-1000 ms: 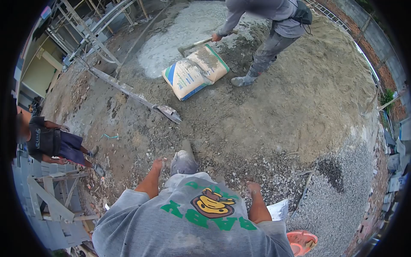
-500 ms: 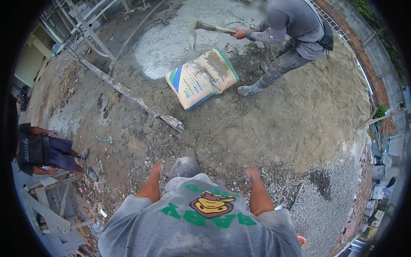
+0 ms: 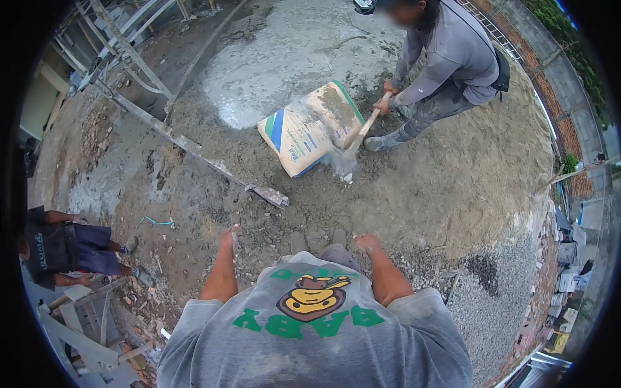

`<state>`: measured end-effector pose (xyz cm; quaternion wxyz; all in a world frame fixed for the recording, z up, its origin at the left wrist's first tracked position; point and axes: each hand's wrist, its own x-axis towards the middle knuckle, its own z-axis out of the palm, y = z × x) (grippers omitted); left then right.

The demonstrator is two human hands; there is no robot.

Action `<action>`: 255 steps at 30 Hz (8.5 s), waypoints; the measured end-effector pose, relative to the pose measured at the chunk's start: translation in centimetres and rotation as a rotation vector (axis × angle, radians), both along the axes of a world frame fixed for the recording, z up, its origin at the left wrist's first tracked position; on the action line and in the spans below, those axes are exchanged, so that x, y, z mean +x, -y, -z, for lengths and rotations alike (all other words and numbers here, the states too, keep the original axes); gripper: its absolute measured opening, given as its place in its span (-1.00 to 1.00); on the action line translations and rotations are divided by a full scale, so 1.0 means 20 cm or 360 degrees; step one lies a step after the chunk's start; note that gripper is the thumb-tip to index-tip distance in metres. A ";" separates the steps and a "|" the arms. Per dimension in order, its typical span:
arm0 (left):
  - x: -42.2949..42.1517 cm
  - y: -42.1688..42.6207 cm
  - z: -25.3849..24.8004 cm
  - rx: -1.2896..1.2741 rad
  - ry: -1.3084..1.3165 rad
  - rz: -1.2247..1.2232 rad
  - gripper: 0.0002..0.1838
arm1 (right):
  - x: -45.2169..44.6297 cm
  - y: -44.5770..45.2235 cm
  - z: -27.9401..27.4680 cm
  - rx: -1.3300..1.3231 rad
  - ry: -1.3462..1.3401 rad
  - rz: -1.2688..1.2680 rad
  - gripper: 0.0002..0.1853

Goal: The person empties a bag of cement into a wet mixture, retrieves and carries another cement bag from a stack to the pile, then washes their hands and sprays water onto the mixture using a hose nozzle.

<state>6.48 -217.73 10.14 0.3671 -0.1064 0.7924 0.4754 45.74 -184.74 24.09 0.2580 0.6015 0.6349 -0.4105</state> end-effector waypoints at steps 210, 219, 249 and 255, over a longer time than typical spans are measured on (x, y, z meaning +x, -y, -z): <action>-1.39 -2.47 -1.16 0.0900 0.0205 -0.0756 -0.51 | -2.36 -1.34 -0.20 0.0745 -0.0987 -0.0761 0.07; -1.05 -1.72 -1.13 0.0642 -0.0115 -0.0694 -0.22 | -2.29 -1.30 -0.26 0.0967 -0.0707 -0.0199 -0.22; 0.65 -1.83 -0.87 0.0262 0.0260 0.0354 -0.23 | -1.03 -0.67 -0.29 0.0228 -0.0751 0.0091 -0.28; 0.93 -1.96 -1.03 0.0686 0.0061 0.0226 -0.35 | -0.73 -0.96 -0.22 -0.0229 -0.0943 0.0766 -0.35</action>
